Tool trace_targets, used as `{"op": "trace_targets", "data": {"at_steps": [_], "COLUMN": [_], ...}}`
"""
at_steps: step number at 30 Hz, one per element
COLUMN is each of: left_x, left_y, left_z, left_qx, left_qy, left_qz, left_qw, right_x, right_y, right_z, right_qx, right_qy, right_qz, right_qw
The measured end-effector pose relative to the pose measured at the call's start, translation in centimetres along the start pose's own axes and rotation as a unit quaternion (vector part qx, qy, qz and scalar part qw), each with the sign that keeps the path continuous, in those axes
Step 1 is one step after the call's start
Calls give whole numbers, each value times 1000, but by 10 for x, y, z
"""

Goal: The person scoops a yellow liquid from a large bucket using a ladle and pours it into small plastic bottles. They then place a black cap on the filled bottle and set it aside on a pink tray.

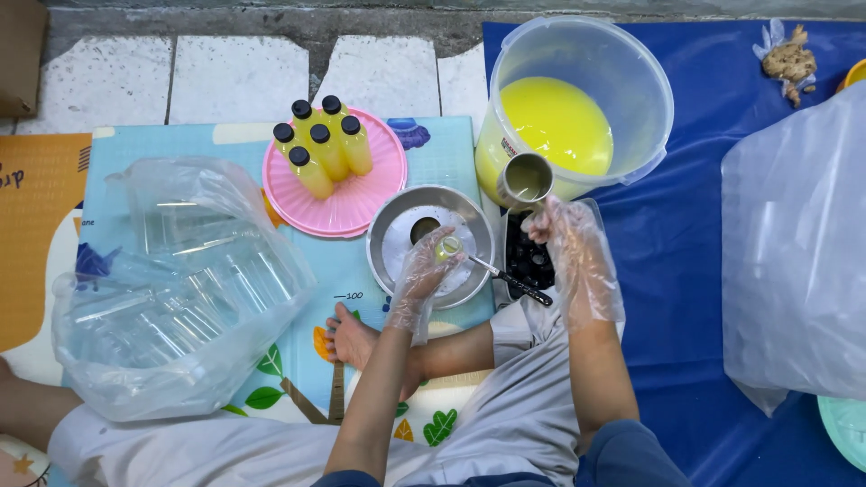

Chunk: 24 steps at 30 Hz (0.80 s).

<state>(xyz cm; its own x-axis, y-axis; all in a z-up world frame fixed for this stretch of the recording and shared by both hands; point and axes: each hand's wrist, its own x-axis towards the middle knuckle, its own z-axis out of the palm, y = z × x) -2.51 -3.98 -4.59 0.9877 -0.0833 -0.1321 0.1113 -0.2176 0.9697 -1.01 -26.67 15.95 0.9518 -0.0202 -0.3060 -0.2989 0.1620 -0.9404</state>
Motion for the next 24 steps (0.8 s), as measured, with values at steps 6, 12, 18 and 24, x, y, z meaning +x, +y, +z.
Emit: {"op": "trace_targets", "data": {"at_steps": [6, 12, 18, 24], "left_x": [-5, -11, -12, -8], "left_y": [16, 32, 52, 36], "left_z": [-6, -14, -18, -15], "left_qx": [-8, -28, -22, -42], "left_qy": [5, -4, 10, 15], "left_qz": [-16, -38, -74, -65], "left_qw": [1000, 999, 997, 997], "right_x": [-8, 1, -2, -3], "right_y": [72, 119, 118, 104], "right_z": [28, 30, 35, 39], "right_qx": [-22, -136, -138, -154], "right_qy": [11, 19, 5, 16], "right_qz": [-46, -85, -56, -57], "right_qw": [999, 987, 989, 986]}}
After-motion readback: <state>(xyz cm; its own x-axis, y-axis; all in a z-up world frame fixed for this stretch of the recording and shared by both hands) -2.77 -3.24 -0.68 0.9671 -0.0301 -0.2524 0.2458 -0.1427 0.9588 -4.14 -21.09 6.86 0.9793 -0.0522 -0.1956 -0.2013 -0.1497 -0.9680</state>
